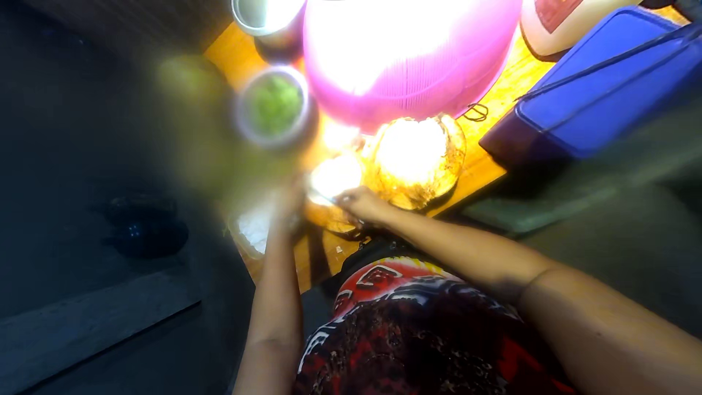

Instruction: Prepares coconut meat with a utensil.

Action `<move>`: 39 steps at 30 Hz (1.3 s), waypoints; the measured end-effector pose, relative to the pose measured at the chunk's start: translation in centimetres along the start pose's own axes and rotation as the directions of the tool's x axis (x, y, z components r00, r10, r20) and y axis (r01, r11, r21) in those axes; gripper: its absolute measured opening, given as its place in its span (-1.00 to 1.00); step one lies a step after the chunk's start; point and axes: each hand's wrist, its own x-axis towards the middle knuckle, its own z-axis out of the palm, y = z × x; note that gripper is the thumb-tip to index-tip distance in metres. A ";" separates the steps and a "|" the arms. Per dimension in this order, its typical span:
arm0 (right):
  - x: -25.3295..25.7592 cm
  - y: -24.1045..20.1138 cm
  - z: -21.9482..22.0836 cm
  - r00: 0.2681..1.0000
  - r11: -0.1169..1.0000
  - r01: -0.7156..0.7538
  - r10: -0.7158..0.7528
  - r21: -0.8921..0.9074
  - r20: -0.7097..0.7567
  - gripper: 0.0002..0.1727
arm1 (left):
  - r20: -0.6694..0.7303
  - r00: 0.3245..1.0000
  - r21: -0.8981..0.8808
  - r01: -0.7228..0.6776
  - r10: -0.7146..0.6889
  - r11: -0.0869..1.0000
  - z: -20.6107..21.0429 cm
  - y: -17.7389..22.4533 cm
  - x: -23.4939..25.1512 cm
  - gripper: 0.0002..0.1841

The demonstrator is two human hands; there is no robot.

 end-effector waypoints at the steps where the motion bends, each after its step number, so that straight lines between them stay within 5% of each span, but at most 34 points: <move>1: 0.1 -0.5 -0.1 0.999 0.999 -0.002 0.004 0.047 -0.044 -0.65 | -0.004 1.000 0.001 0.003 -0.003 1.000 0.0 0.0 0.0 -0.69; 15: 0.6 -0.8 2.6 0.994 0.988 0.004 0.013 0.155 -0.109 -0.62 | -0.031 1.000 -0.011 0.001 -0.002 1.000 0.5 0.6 -0.9 -0.68; 32: -0.4 0.4 5.5 0.992 0.983 0.094 -0.106 -0.158 -0.068 -0.63 | -0.056 0.998 0.006 -0.005 0.005 1.000 0.5 0.3 -0.8 -0.67; 39: -0.8 -1.3 0.5 0.998 0.999 -0.040 0.040 0.009 -0.044 -0.65 | -0.042 0.999 -0.049 0.007 -0.009 0.999 0.6 0.5 -1.3 -0.68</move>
